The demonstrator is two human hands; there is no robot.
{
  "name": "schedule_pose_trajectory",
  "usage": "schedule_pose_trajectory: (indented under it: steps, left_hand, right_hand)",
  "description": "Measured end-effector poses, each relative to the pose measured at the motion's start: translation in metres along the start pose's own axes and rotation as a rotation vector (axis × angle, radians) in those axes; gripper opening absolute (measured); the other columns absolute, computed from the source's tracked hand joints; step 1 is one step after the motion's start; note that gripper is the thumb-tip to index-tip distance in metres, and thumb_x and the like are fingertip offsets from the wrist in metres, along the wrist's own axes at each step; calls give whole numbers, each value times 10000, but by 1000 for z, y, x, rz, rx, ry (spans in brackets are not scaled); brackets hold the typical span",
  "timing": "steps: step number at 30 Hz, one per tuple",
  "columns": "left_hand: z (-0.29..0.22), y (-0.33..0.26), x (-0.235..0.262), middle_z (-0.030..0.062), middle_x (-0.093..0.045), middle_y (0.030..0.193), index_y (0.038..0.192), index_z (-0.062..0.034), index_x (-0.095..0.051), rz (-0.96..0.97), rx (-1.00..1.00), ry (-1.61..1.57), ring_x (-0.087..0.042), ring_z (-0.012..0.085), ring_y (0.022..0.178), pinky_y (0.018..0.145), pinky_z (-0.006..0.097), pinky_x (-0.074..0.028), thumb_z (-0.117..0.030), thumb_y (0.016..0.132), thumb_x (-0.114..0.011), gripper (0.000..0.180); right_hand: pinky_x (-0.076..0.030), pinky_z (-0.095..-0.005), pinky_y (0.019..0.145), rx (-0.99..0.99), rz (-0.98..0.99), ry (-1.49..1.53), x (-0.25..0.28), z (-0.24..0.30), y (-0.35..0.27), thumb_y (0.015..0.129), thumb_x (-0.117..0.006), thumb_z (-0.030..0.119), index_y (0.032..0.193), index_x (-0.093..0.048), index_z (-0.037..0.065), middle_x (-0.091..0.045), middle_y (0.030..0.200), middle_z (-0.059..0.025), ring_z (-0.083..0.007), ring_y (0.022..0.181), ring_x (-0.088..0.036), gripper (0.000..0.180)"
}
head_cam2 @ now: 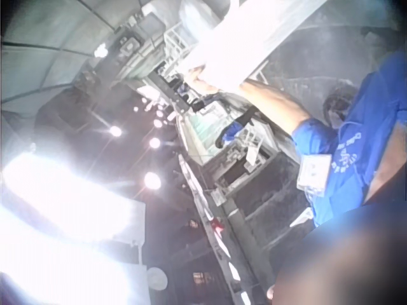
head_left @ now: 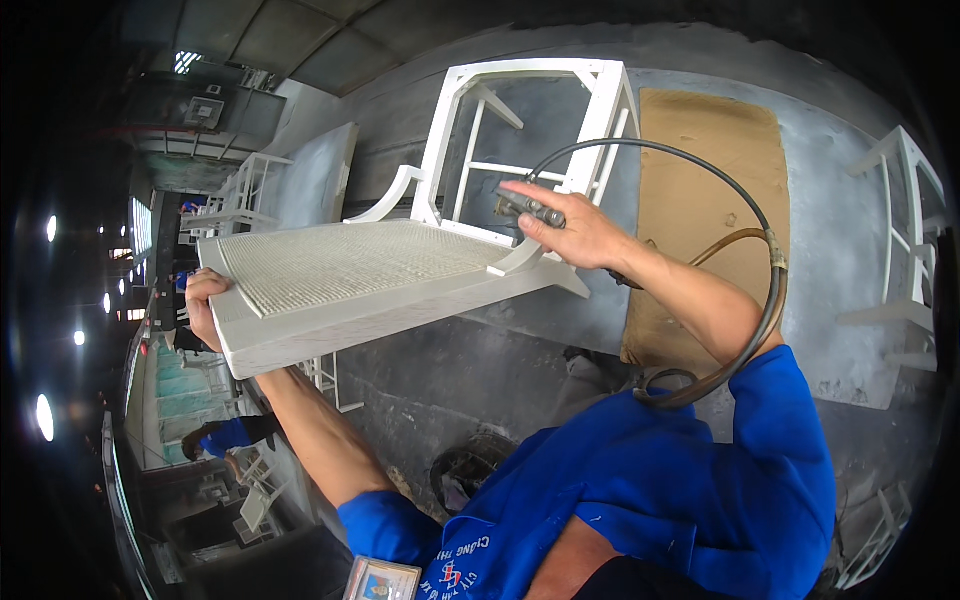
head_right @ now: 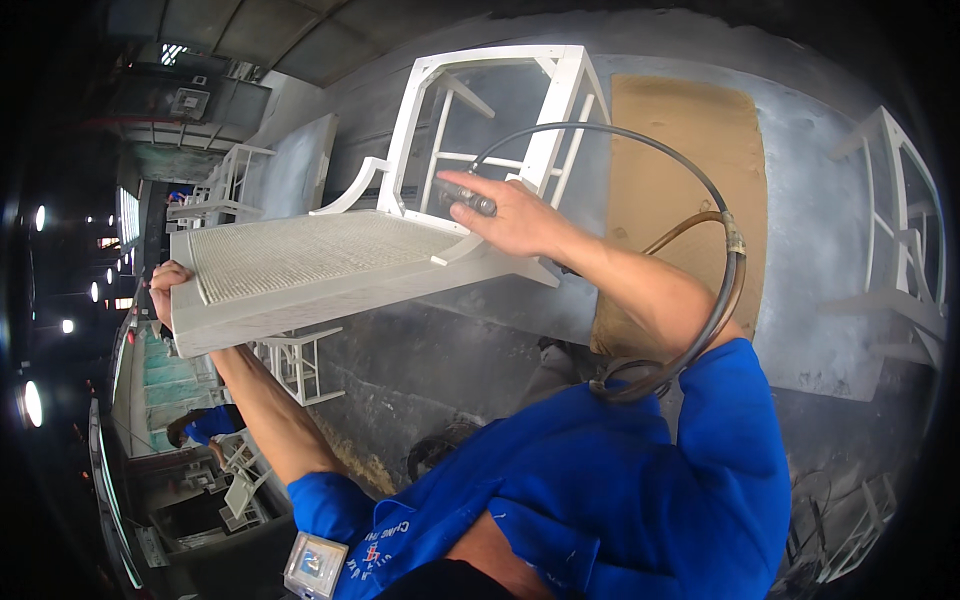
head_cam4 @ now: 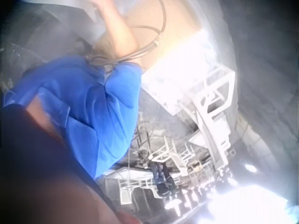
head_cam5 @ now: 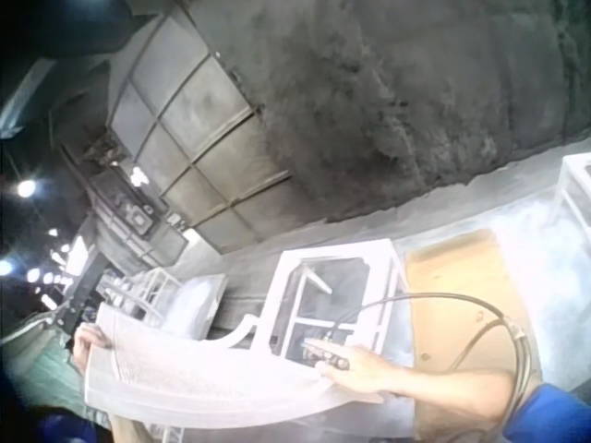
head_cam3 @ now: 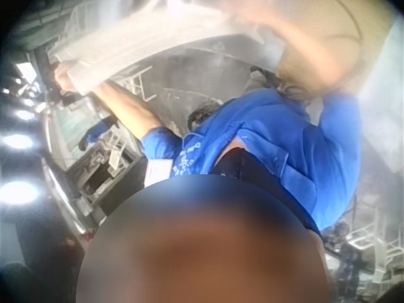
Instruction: The person uses a spray gun to apply white paint to white chair frames in a workshop. They repeatedly pick up chairs, rotate them to coat different sides, and place them back on the floor or a cardboard sheet. The person also moves a cardboard sheet to reposition the work area.
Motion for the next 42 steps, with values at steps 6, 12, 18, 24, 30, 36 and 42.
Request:
schedule_pose_trajectory:
  steps: [6, 12, 18, 24, 30, 36, 42]
  left_hand:
    - [-1, -1, -2, 44, -477, 774, 765, -56, -478, 6, 55, 30, -477, 160, 766, 793, 327, -448, -101, 848, -591, 147]
    - [7, -4, 1, 41, -458, 782, 751, -67, -472, -22, 97, -43, -466, 162, 801, 826, 337, -419, -140, 890, -520, 164]
    - [12, -1, 4, 33, -440, 775, 748, -68, -469, -44, 146, -115, -441, 163, 790, 817, 343, -403, -180, 905, -474, 193]
    - [1, -1, -2, 35, -428, 767, 748, -65, -462, -41, 117, -76, -437, 169, 783, 794, 342, -406, -188, 896, -482, 194]
    - [1, 1, -2, 54, -443, 750, 752, -73, -470, -10, 62, -27, -437, 173, 774, 815, 353, -401, -188, 970, -390, 260]
    - [7, -2, 2, 57, -470, 747, 750, -53, -478, -65, 99, -48, -457, 183, 746, 759, 334, -412, -209, 894, -467, 213]
    - [2, -2, -2, 56, -467, 743, 760, -46, -480, -46, 29, 25, -456, 184, 734, 745, 333, -414, -231, 899, -480, 231]
  right_hand:
    - [-577, -347, 739, 4, -172, -83, 38, -4, 10, 1034, -523, 550, 1566, -454, 314, -653, 803, -21, -131, 696, -654, 586]
    - [-549, -372, 739, 88, -366, -170, 73, 5, 16, 1018, -538, 562, 1554, -476, 290, -639, 767, -40, -150, 696, -643, 604]
    - [-583, -392, 780, 10, -149, -101, 50, 7, 7, 1022, -524, 580, 1548, -477, 316, -698, 979, -105, -167, 690, -661, 590]
    - [-619, -372, 749, 1, 40, 43, 12, 10, -6, 1020, -534, 584, 1557, -457, 317, -580, 1446, -198, -183, 739, -703, 604]
    - [-585, -336, 694, 2, -61, 65, 19, 16, 6, 1027, -550, 537, 1552, -474, 302, -683, 1178, -123, -143, 720, -664, 581]
    - [-538, -325, 692, -26, -222, -23, 48, 16, 21, 1027, -566, 522, 1554, -478, 301, -635, 800, -12, -126, 691, -631, 579]
    - [-425, -491, 1149, 36, -363, -88, 78, 20, 25, 1000, -566, 577, 1519, -506, 265, -597, 1454, -187, -428, 1371, -527, 609]
Point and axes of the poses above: each hand's wrist, its own y-axis towards the middle knuckle, its own x-axis out of the back of the hand, z = x × y, the point moved 7 cm from there along y, towards the middle knuckle
